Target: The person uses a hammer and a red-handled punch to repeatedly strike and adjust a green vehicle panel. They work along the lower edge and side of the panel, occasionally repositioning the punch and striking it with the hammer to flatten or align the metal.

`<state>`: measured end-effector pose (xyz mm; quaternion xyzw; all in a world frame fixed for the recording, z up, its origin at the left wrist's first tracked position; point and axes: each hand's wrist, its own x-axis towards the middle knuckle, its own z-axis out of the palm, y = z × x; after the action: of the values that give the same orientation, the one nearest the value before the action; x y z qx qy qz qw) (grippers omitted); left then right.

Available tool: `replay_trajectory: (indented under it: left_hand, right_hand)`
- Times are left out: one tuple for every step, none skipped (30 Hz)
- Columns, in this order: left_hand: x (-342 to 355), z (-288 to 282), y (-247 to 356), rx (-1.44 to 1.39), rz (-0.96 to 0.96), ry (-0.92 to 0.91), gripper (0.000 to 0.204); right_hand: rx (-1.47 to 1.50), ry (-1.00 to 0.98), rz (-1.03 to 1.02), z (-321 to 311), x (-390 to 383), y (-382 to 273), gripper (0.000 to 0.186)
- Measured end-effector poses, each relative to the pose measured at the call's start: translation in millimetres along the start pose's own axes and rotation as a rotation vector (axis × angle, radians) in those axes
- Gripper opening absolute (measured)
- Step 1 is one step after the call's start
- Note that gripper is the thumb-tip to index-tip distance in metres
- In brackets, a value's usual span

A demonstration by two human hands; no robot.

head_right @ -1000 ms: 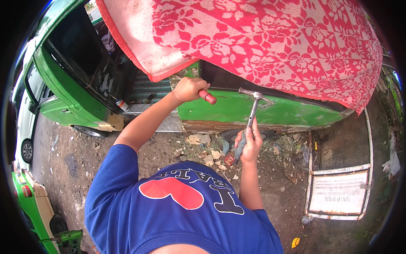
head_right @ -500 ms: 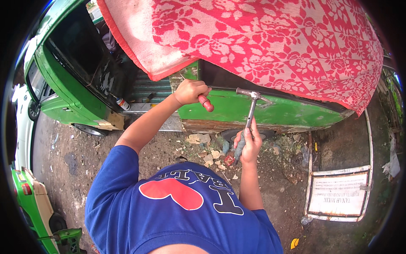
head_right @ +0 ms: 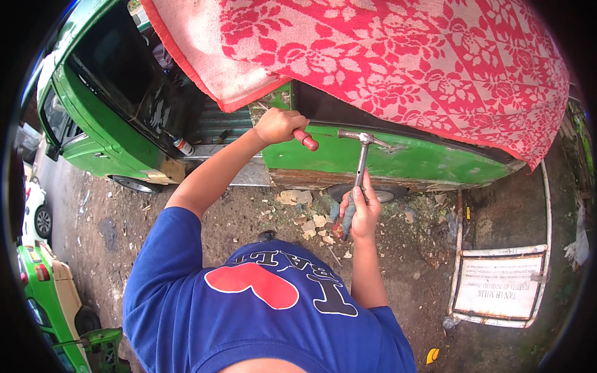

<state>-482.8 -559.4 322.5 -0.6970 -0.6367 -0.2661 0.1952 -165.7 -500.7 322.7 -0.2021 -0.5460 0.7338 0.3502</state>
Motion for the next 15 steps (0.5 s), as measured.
replay_trajectory:
  left_hand:
    - [2, 1, 0, 0.025, -0.004, -0.033, 0.012]
    - [5, 2, 0, 0.050, -0.008, -0.066, 0.015]
    - [7, 3, -1, 0.075, -0.012, -0.100, 0.018]
    - [9, 4, -2, 0.086, -0.021, -0.131, 0.018]
    - [11, 4, -4, 0.097, -0.029, -0.161, 0.019]
    - [12, 5, -5, 0.108, -0.038, -0.192, 0.019]
    - [14, 4, -5, 0.109, -0.040, -0.216, 0.019]
    - [16, 3, -5, 0.110, -0.043, -0.240, 0.020]
    - [18, 3, -5, 0.111, -0.045, -0.264, 0.020]
    - [19, 3, -5, 0.114, -0.047, -0.271, 0.021]
    - [20, 3, -5, 0.116, -0.047, -0.277, 0.021]
    - [21, 3, -5, 0.118, -0.047, -0.284, 0.021]
    - [20, 4, -5, 0.116, -0.050, -0.290, 0.022]
    - [20, 4, -6, 0.113, -0.053, -0.296, 0.022]
    - [19, 4, -6, 0.109, -0.054, -0.302, 0.022]
  right_hand:
    - [-0.005, -0.003, -0.007, -1, 0, 2, 0.051]
    - [-0.009, -0.006, -0.013, -1, 0, 2, 0.050]
    - [-0.026, -0.011, -0.001, -1, 1, 2, 0.050]
    - [-0.042, -0.016, 0.013, 1, 2, 2, 0.050]
    - [-0.058, -0.021, 0.027, 3, 2, 2, 0.050]
    - [-0.064, -0.010, 0.024, 4, 1, 3, 0.050]
    - [-0.066, -0.003, 0.023, 6, 1, 6, 0.050]
    - [-0.068, 0.005, 0.022, 9, 1, 9, 0.049]
    - [-0.020, 0.055, 0.008, 13, -2, 12, 0.049]
    - [0.031, 0.094, 0.012, 19, -4, 14, 0.049]
    - [0.083, 0.133, 0.016, 24, -6, 17, 0.049]
    - [0.134, 0.173, 0.019, 28, -7, 19, 0.049]
    - [0.101, 0.159, 0.031, 29, -8, 20, 0.050]
    - [0.069, 0.146, 0.044, 29, -8, 20, 0.050]
    - [0.036, 0.134, 0.055, 28, -9, 20, 0.051]
